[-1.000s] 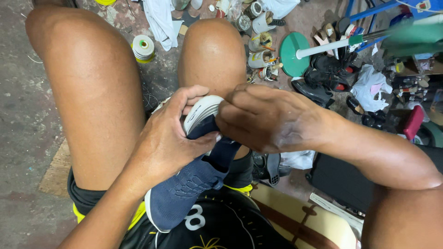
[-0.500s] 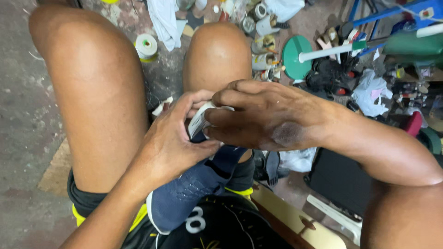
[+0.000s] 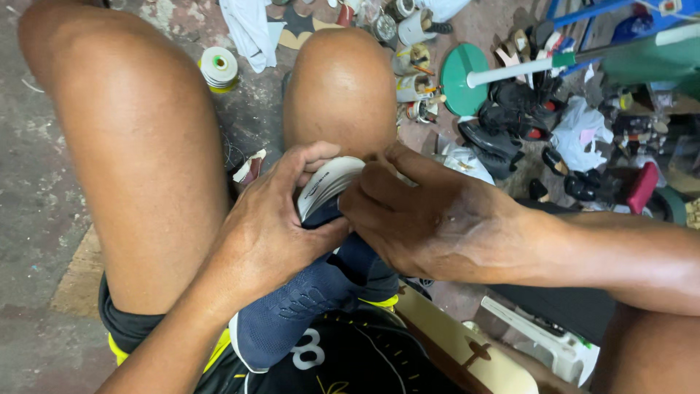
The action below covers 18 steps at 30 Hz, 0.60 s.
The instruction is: The person cleans the white midsole of a blue sneaker using a white cloth, then picks up a pair of scissors to trim loose threads from another blue sneaker.
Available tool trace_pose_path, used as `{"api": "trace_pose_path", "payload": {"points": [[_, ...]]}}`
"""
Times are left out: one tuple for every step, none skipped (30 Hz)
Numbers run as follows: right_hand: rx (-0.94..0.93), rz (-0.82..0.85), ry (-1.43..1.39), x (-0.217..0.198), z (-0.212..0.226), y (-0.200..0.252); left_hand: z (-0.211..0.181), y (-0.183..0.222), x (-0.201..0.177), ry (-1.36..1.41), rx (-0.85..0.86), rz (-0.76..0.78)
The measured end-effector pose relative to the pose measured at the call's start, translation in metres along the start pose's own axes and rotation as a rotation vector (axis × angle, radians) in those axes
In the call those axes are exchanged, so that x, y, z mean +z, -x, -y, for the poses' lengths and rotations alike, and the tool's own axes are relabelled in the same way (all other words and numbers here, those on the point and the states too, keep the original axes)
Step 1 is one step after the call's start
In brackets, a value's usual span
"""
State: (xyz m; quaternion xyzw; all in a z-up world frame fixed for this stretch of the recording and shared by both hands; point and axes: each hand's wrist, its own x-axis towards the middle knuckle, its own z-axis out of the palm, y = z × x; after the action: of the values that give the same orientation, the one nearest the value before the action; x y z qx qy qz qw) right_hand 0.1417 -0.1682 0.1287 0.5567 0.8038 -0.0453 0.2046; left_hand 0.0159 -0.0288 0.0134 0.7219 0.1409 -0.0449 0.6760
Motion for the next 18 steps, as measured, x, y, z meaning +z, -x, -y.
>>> {"api": "trace_pose_path", "payload": {"points": [[0.029, -0.002, -0.007, -0.003, 0.002, 0.003, -0.001, 0.000, 0.000, 0.011, -0.009, 0.025], [0.043, -0.010, -0.009, -0.006, 0.002, 0.004, -0.001, 0.000, 0.000, 0.023, -0.021, 0.031], [0.046, -0.006, 0.026, -0.008, 0.002, 0.005, -0.002, 0.001, -0.001, 0.035, -0.032, 0.038], [0.055, -0.001, 0.062, -0.010, 0.002, 0.006, -0.003, 0.001, -0.001, 0.034, -0.035, 0.035], [0.064, 0.004, 0.098, -0.011, 0.002, 0.007, -0.004, 0.000, -0.001, 0.033, -0.039, 0.033], [0.062, -0.012, 0.102, -0.011, 0.003, 0.007, -0.004, 0.000, -0.001, 0.032, -0.040, 0.038], [0.059, -0.029, 0.106, -0.010, 0.002, 0.008, -0.004, 0.000, -0.002, 0.036, -0.034, 0.046], [0.050, -0.047, 0.108, -0.008, 0.000, 0.008, -0.005, 0.001, -0.002, 0.041, -0.032, 0.049], [-0.011, -0.053, 0.108, -0.004, -0.004, 0.008, -0.005, 0.001, -0.002, 0.047, -0.031, 0.052], [-0.070, -0.059, 0.101, 0.001, -0.010, 0.007, -0.004, 0.002, -0.002, 0.039, -0.030, 0.053], [-0.130, -0.066, 0.095, 0.005, -0.013, 0.005, -0.004, 0.003, -0.003, 0.031, -0.029, 0.055], [-0.126, -0.090, 0.049, 0.009, -0.014, 0.004, -0.002, 0.001, -0.004, 0.019, -0.018, 0.057], [-0.122, -0.115, 0.002, 0.012, -0.015, 0.002, -0.002, 0.000, -0.004, 0.016, -0.004, 0.050], [-0.120, -0.139, -0.054, 0.014, -0.015, 0.001, -0.001, 0.001, -0.004, 0.016, 0.001, 0.047], [-0.101, -0.116, -0.021, 0.015, -0.012, 0.000, -0.001, 0.002, -0.003, 0.017, 0.005, 0.043], [-0.084, -0.094, 0.014, 0.015, -0.009, -0.001, -0.001, 0.003, -0.004, 0.030, 0.001, 0.037], [-0.068, -0.073, 0.048, 0.015, -0.007, -0.001, 0.000, 0.004, -0.004, 0.044, -0.004, 0.032], [-0.056, -0.062, 0.116, 0.012, -0.005, 0.001, 0.000, 0.002, -0.004, 0.053, -0.001, 0.025]]}}
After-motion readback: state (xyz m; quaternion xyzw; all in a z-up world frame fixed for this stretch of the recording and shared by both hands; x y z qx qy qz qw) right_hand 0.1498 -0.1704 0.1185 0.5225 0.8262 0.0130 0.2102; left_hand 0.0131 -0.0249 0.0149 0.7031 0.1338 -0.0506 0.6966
